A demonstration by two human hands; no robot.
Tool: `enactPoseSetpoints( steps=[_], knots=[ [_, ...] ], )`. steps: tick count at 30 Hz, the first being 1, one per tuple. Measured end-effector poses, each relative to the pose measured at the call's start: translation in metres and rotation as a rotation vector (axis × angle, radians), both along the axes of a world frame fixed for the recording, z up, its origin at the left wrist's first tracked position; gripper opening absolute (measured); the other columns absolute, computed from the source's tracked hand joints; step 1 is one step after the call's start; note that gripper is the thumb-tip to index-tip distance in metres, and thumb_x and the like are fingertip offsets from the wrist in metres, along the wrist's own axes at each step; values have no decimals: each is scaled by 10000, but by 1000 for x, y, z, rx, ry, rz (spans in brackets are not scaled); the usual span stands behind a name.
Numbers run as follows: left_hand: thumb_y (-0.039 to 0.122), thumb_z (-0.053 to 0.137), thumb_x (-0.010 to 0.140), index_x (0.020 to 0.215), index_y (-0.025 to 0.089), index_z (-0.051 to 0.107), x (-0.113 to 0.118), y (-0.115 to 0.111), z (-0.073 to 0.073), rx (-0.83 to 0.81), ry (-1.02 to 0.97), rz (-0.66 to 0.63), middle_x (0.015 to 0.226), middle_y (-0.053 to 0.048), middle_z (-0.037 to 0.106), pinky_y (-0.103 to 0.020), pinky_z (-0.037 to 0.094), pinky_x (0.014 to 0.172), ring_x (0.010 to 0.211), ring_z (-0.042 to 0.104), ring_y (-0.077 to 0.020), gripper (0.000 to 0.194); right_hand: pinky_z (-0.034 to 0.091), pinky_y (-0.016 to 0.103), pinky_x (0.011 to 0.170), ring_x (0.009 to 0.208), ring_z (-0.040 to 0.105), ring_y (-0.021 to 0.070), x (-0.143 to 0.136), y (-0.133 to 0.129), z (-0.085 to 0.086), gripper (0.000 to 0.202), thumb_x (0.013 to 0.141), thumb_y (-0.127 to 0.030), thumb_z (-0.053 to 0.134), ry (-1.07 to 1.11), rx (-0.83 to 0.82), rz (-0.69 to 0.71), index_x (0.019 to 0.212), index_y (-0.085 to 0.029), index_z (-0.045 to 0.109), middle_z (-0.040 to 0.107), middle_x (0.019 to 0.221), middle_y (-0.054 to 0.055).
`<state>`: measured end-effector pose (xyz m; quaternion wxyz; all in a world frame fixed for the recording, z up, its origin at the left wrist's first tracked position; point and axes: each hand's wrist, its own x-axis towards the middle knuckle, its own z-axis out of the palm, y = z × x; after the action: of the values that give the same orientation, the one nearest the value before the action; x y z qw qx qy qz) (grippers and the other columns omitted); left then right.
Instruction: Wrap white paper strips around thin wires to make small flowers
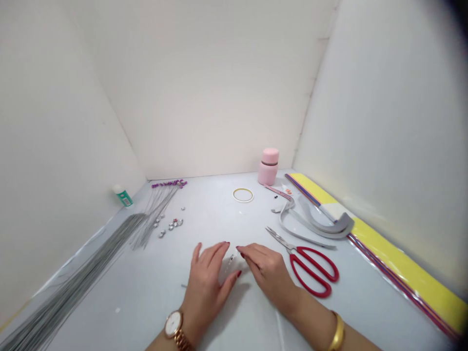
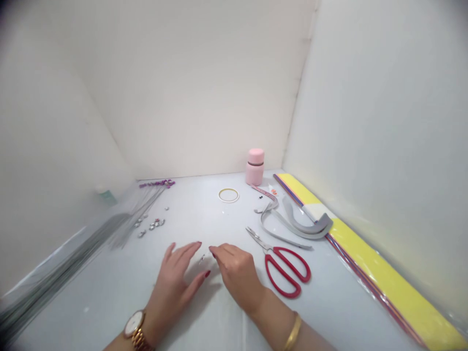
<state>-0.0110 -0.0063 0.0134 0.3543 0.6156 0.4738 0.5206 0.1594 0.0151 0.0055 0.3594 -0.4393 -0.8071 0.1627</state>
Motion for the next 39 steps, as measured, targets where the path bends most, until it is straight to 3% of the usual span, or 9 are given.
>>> enactPoseSetpoints(
  steps=[2,5,9,13,18,24,29,35,39],
  knots=[
    [157,656,670,862,236,700,1,3,-7,-120,37,-39,786,-85,679,-339,246,960,808,562,-235,212,446,310,718,787,599,191,0,0,0,282,874,-174,363,-12,11,-5,1015,-203,605,665,863,80],
    [168,661,664,845,262,706,-5,9,-13,-190,62,36,719,-60,676,-306,318,892,744,557,-223,209,451,297,703,756,614,187,5,5,-1,252,862,-196,401,-65,17,-53,961,-195,633,681,823,72],
    [165,643,672,867,262,697,-13,12,-16,-59,229,114,746,-48,690,-286,384,811,730,584,-208,225,447,311,733,783,622,200,20,22,-5,205,831,-204,453,-50,31,-207,885,-200,652,690,849,65],
    [157,481,780,965,204,654,-15,13,-19,156,630,108,789,-71,704,-338,448,706,723,619,-228,258,457,326,669,735,625,215,34,38,-14,203,825,-213,442,0,37,-330,827,-191,644,689,807,67],
    [111,397,815,986,149,621,-13,15,-19,275,986,131,824,-78,707,-313,489,656,710,642,-203,284,458,276,609,652,605,175,32,35,-13,211,848,-225,409,29,62,-301,826,-176,614,663,727,49],
    [85,431,797,980,151,603,-10,19,-6,347,1098,48,733,-60,696,-305,484,582,632,631,-203,260,434,275,689,744,545,174,14,15,0,345,791,-327,538,-101,208,-132,1092,-158,521,592,849,70],
    [62,417,807,1013,131,576,-9,26,5,452,1164,0,753,-73,676,-330,461,613,648,606,-211,270,370,244,619,670,493,149,9,13,-2,212,871,-170,400,-298,309,-103,894,-181,610,541,704,40],
    [60,410,816,1106,113,503,-5,25,-11,500,1147,44,626,-50,623,-284,419,554,564,563,-180,309,305,269,582,653,464,168,7,18,-6,237,847,-125,404,-287,242,-123,735,-163,610,537,663,52],
    [110,393,835,1045,128,516,-9,24,-22,451,966,115,562,-30,575,-267,388,503,512,528,-175,244,288,274,574,646,463,171,0,21,6,201,786,-117,460,-182,116,-95,635,-161,587,543,644,52]
  ],
)
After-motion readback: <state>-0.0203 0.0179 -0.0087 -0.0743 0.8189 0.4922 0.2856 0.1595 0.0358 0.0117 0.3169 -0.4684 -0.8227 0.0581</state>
